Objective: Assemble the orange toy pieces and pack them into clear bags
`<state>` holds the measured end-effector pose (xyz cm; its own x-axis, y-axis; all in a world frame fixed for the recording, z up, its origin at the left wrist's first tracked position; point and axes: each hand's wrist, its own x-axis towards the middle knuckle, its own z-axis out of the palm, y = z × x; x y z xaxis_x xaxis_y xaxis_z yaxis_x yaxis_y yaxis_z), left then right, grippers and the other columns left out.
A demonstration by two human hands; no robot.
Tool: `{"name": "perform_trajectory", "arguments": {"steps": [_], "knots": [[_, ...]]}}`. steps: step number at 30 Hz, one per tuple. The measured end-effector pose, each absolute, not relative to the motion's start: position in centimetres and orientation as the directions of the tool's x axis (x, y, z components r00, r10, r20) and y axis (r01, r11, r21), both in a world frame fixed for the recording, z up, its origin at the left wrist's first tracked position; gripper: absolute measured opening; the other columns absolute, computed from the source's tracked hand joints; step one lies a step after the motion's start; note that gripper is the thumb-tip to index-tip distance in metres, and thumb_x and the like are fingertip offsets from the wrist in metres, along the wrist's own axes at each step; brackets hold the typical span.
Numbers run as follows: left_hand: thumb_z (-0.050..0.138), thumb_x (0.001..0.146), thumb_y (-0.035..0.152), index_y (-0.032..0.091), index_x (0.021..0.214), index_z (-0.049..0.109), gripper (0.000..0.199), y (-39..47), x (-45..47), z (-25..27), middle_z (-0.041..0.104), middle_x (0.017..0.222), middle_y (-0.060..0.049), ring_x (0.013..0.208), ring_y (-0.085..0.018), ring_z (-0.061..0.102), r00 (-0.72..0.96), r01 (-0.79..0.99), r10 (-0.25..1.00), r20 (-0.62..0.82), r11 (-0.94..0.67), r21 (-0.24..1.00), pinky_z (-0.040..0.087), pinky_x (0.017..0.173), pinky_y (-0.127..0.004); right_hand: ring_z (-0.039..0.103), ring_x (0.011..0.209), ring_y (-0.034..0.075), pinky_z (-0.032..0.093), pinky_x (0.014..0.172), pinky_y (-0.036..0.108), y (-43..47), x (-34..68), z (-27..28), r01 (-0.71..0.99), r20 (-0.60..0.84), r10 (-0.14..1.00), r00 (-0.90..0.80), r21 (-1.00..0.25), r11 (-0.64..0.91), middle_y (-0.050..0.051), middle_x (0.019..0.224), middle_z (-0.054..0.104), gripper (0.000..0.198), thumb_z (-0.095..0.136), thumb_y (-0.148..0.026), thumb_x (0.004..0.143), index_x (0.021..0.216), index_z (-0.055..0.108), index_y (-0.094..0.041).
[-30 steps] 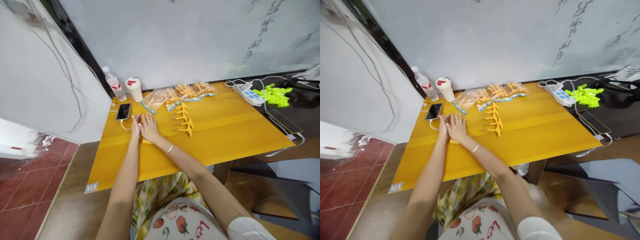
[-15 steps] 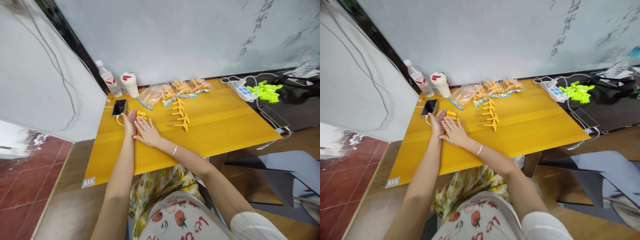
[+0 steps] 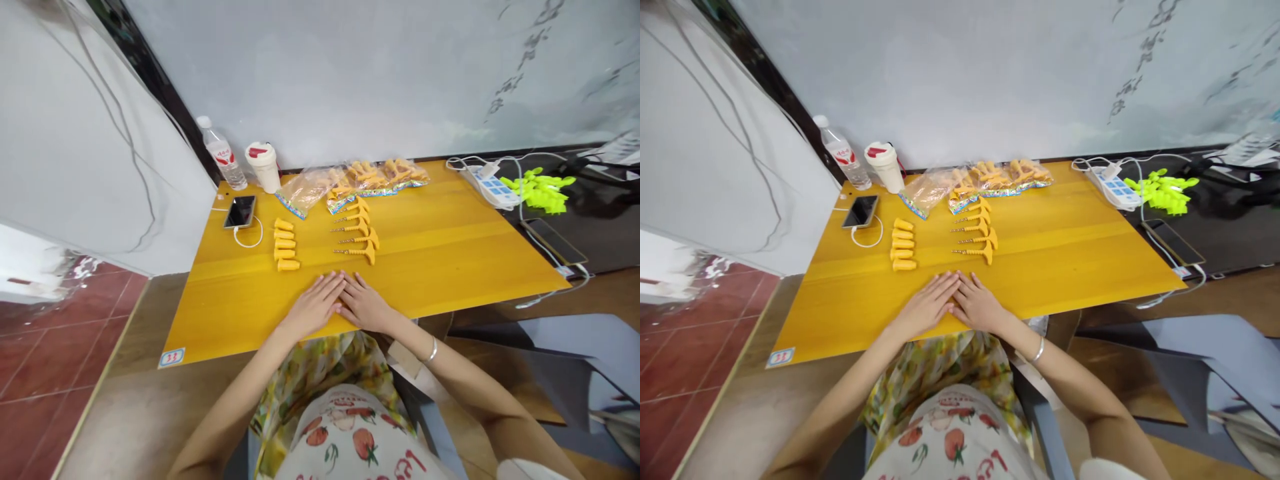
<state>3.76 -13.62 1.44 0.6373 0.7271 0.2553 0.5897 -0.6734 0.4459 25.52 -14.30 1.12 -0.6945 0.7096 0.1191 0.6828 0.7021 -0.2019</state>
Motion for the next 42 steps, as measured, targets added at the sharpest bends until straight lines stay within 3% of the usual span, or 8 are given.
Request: {"name": "perform_trajectory", "arguments": {"steps": [4,9,20,27,31,35,38,42], "knots": [[0.045,0.093,0.062,0.018,0.156,0.029,0.079,-12.7,5.2,1.3,0.027,0.164,-0.015,0.154,-0.029,0.017,0.648,0.655,0.750,0.133,-0.638,0.405,0.019,0.126,-0.050,0.025,0.151,0.033,0.021,0.123,0.056,-12.7,23.0,1.0,0.649,0.085,0.681,-0.727,-0.237,0.723,0.023,0.159,0.031,0.067,0.052,-0.040,0.093,0.149,0.043,-0.005],[0.042,0.094,0.063,0.022,0.152,0.039,0.071,-11.7,5.5,1.7,0.031,0.162,-0.015,0.153,-0.033,0.021,0.579,0.712,0.808,0.111,-0.567,0.413,0.010,0.124,-0.061,0.023,0.152,0.029,0.020,0.123,0.054,-11.3,20.8,1.0,0.634,0.059,0.688,-0.724,-0.336,0.696,0.018,0.162,0.027,0.072,0.051,-0.030,0.090,0.156,0.031,-0.009],[0.051,0.092,0.057,0.028,0.145,0.050,0.060,-11.6,5.6,1.6,0.042,0.157,-0.010,0.150,-0.029,0.031,0.521,0.655,0.837,0.165,-0.517,0.551,0.010,0.125,-0.056,0.033,0.148,0.029,0.024,0.123,0.049,-11.1,20.7,0.9,0.634,0.129,0.705,-0.697,-0.349,0.690,0.019,0.157,0.037,0.065,0.053,-0.024,0.089,0.150,0.041,-0.004],[0.049,0.095,0.052,0.026,0.149,0.044,0.060,-13.8,3.6,1.4,0.043,0.157,-0.008,0.149,-0.025,0.033,0.557,0.654,0.810,0.180,-0.562,0.506,0.017,0.126,-0.046,0.043,0.142,0.026,0.027,0.122,0.051,-12.5,24.7,1.3,0.600,0.166,0.649,-0.742,-0.266,0.755,0.013,0.148,0.053,0.046,0.046,-0.031,0.099,0.140,0.057,-0.014],[0.048,0.097,0.042,0.025,0.135,0.060,0.043,-14.5,1.4,1.6,0.043,0.156,-0.010,0.152,-0.028,0.028,0.414,0.692,0.857,0.308,-0.516,0.505,0.009,0.127,-0.054,0.049,0.136,0.023,0.040,0.113,0.045,-11.6,28.5,2.2,0.710,0.297,0.735,-0.610,-0.208,0.673,0.008,0.144,0.058,0.042,0.036,-0.027,0.103,0.136,0.062,-0.020],[0.048,0.096,0.038,0.024,0.139,0.056,0.046,-13.9,0.0,1.9,0.032,0.162,-0.010,0.155,-0.033,0.011,0.177,0.769,0.920,0.349,-0.350,0.534,-0.004,0.124,-0.062,0.049,0.135,0.029,0.043,0.108,0.049,-10.2,30.1,2.0,0.810,0.354,0.803,-0.479,-0.174,0.560,0.011,0.142,0.059,0.044,0.037,-0.030,0.103,0.137,0.060,-0.016],[0.046,0.096,0.035,0.019,0.140,0.055,0.048,-13.6,-0.3,1.7,0.037,0.159,-0.013,0.154,-0.035,0.016,0.137,0.820,0.939,0.317,-0.287,0.495,0.005,0.125,-0.060,0.055,0.128,0.029,0.047,0.102,0.048,-10.2,30.2,1.3,0.810,0.353,0.804,-0.478,-0.175,0.559,0.011,0.132,0.067,0.041,0.038,-0.030,0.103,0.133,0.064,-0.018],[0.041,0.098,0.028,0.016,0.142,0.052,0.047,-13.8,0.0,1.3,0.043,0.154,-0.016,0.151,-0.035,0.024,0.178,0.899,0.929,0.324,-0.287,0.331,0.023,0.123,-0.057,0.057,0.123,0.027,0.049,0.098,0.044,-10.6,30.3,1.1,0.801,0.444,0.769,-0.460,-0.167,0.575,0.010,0.130,0.068,0.035,0.045,-0.025,0.100,0.129,0.066,-0.020]]}}
